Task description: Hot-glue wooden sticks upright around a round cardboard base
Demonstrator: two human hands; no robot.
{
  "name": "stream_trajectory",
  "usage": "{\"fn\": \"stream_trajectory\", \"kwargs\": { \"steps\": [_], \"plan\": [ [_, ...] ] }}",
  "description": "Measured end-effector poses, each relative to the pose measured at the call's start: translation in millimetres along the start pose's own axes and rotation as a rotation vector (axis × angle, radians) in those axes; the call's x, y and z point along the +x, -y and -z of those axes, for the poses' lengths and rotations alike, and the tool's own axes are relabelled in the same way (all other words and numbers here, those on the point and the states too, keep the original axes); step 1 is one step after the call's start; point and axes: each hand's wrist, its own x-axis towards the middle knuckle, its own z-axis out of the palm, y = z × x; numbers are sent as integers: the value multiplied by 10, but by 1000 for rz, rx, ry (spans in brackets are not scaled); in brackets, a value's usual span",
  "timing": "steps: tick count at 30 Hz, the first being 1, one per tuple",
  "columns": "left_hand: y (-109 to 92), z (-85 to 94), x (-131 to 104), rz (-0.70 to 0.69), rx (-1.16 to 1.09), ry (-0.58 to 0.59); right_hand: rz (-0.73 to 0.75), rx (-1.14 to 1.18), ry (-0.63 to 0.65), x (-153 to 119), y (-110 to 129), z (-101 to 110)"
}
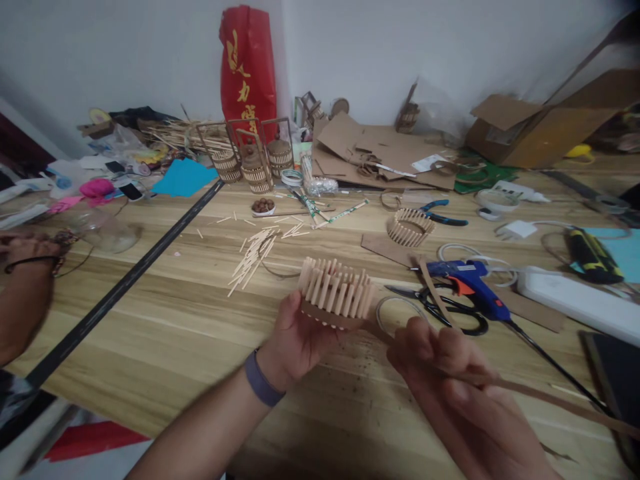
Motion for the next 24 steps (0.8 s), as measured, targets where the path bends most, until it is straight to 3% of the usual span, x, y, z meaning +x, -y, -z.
{"fn": "stream_trajectory", "kwargs": {
  "steps": [6, 17, 20, 24],
  "plan": [
    [-21, -22, -11, 24, -44, 58, 3, 32, -46, 26, 11, 36],
    [4, -143, -82, 140, -117, 253, -176, 120, -153, 74, -112, 28],
    [20, -188, -88, 177, -89, 257, -188, 135, -152, 83, -118, 14],
    [77, -107, -123, 254, -65, 259, -176, 161, -123, 93, -148, 8]
  ]
}}
